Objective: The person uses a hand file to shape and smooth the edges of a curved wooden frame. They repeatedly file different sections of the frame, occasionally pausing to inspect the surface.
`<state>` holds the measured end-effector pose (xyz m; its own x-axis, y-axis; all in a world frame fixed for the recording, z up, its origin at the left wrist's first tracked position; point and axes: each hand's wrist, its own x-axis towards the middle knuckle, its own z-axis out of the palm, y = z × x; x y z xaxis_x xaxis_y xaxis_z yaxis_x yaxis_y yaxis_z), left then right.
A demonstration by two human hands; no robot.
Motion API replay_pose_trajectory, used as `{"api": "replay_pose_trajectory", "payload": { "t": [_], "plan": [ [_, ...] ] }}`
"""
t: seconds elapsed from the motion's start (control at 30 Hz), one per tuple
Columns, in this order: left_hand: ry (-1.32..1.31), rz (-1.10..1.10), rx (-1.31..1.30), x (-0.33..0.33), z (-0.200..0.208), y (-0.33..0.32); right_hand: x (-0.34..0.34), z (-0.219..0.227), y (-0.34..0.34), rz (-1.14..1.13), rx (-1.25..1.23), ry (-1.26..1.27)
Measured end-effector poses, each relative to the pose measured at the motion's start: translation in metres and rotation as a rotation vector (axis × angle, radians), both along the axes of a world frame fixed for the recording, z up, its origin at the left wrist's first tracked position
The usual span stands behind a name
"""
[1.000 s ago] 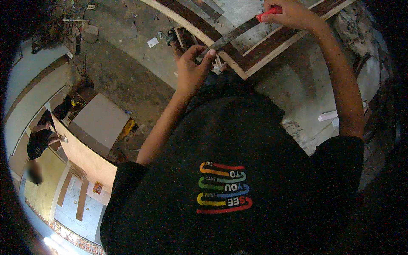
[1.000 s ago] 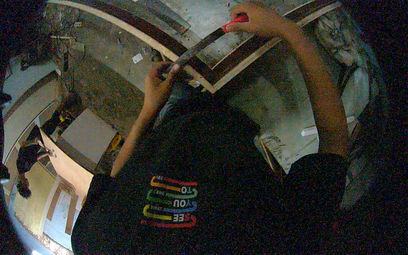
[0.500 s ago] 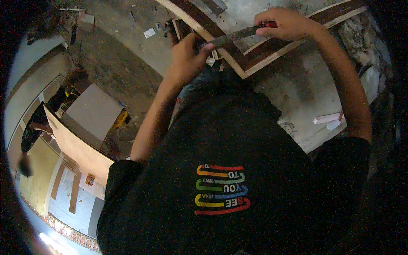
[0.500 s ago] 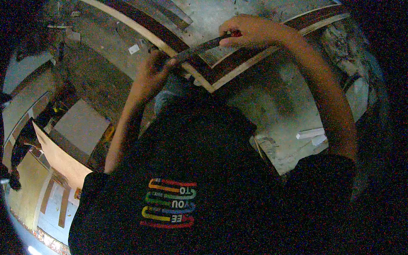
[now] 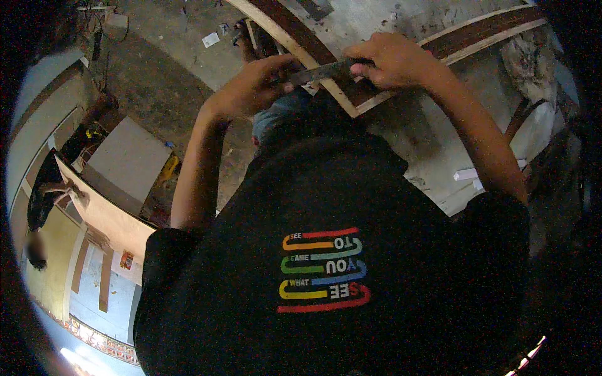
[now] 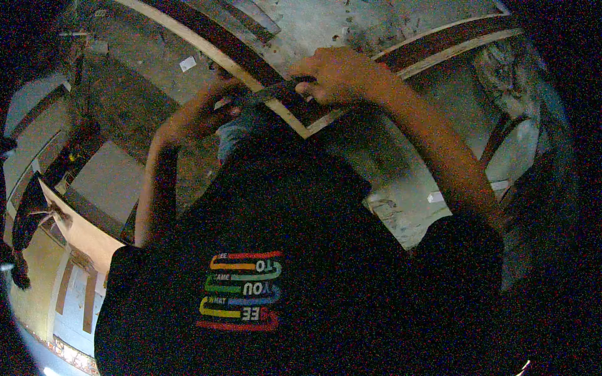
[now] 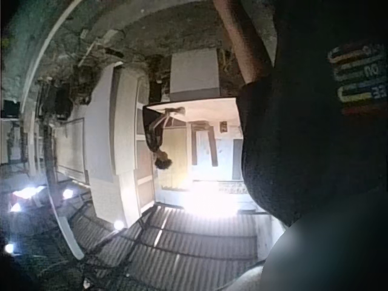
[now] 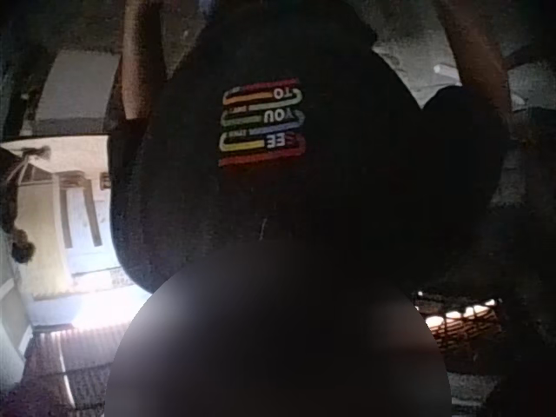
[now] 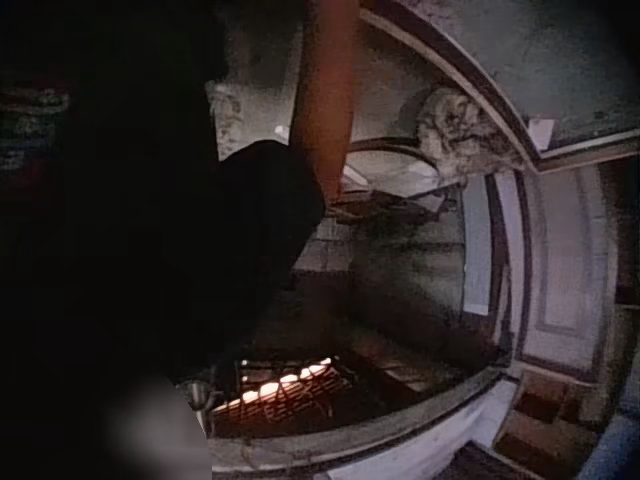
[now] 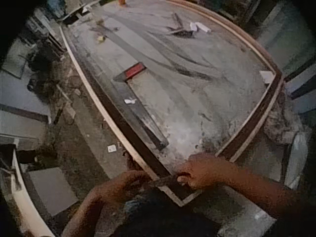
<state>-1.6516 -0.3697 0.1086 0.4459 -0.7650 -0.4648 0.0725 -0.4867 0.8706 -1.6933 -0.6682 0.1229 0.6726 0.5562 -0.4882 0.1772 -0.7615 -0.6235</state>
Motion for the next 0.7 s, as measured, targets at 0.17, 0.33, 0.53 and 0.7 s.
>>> {"api": "replay_pose_trajectory", "payload": {
  "t": [0.17, 0.33, 0.53, 0.7],
  "plan": [
    [-0.036, -0.132, -0.182, 0.016, 0.001, 0.006, -0.014, 0.0, 0.017, -0.004, -0.071, -0.055],
    [0.116, -0.187, 0.071, 0.016, 0.007, -0.012, -0.01, 0.008, -0.002, -0.035, -0.096, -0.119],
    [0.017, -0.161, 0.011, -0.015, -0.002, -0.018, -0.011, 0.005, -0.012, 0.012, -0.093, -0.109],
    [0.076, -0.293, -0.046, -0.006, -0.009, 0.001, -0.029, -0.012, 0.011, -0.034, -0.037, -0.135]
  ]
}}
